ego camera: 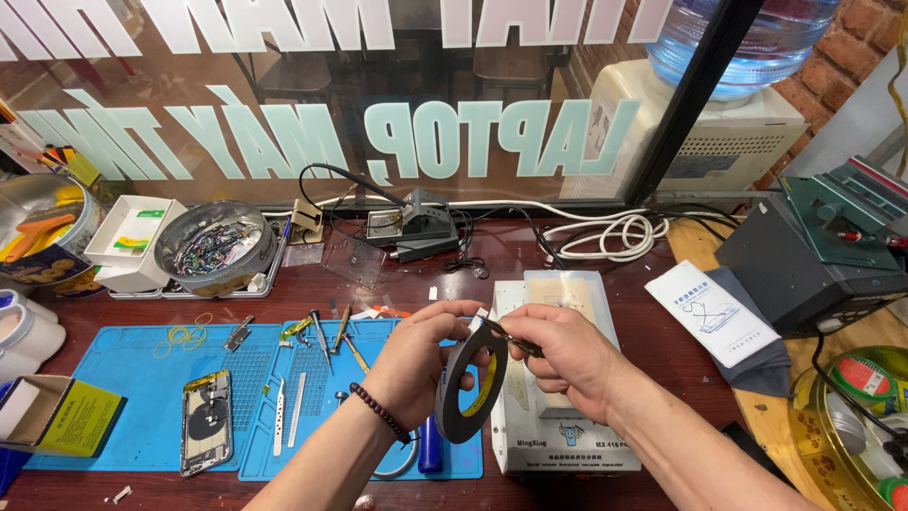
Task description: The person prepares and applies adhesive tape to a small electronic component, then handles a disassembled smartphone and a camera module. They use tweezers and a marker to mark the component before placing it on a work mat.
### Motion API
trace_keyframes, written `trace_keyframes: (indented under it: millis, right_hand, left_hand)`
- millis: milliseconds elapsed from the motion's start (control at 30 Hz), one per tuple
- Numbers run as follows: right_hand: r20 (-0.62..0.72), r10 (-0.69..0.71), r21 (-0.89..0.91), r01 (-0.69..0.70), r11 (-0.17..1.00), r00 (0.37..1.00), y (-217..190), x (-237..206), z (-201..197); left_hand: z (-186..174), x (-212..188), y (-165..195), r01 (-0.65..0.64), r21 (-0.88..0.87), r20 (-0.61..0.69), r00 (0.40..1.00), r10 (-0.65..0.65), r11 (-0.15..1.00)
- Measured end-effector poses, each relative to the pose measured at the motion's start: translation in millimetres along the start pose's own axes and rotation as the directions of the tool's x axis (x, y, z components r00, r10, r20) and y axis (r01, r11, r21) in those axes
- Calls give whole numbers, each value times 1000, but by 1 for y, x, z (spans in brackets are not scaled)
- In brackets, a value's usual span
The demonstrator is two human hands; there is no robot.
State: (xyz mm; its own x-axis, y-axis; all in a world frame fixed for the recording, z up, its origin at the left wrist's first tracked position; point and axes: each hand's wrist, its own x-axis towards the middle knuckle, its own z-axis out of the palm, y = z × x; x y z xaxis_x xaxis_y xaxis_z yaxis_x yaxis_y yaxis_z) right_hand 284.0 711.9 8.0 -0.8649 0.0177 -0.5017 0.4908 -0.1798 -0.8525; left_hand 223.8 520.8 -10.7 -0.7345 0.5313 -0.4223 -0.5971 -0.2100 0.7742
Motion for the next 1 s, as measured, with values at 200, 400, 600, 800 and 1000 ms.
trace_keyframes:
  millis: [200,400,600,800,1000]
  right_hand:
    - [-13,3,3,-3,1000,1000,2,2,-1]
    - [-46,-17,-33,15,999,999,3,6,-1]
    - [-27,-30,-110,27,994,999,3,5,1]
    - [-44,-17,8,18,1000,999,1,2,2]
    - [-39,-50,-44,48,998,998,4,-1,8]
  left_hand:
    - [2,1,2,17,3,12,1000,-17,1000]
    - [3,1,5,24,20,28,999,-24,1000]
    - [-2,4,2,21,17,5,1000,-21,1000]
    - [-11,13,-6,-71,37,-76,994,74,997]
    - [-12,13,-11,-99,67,-23,995,100,993]
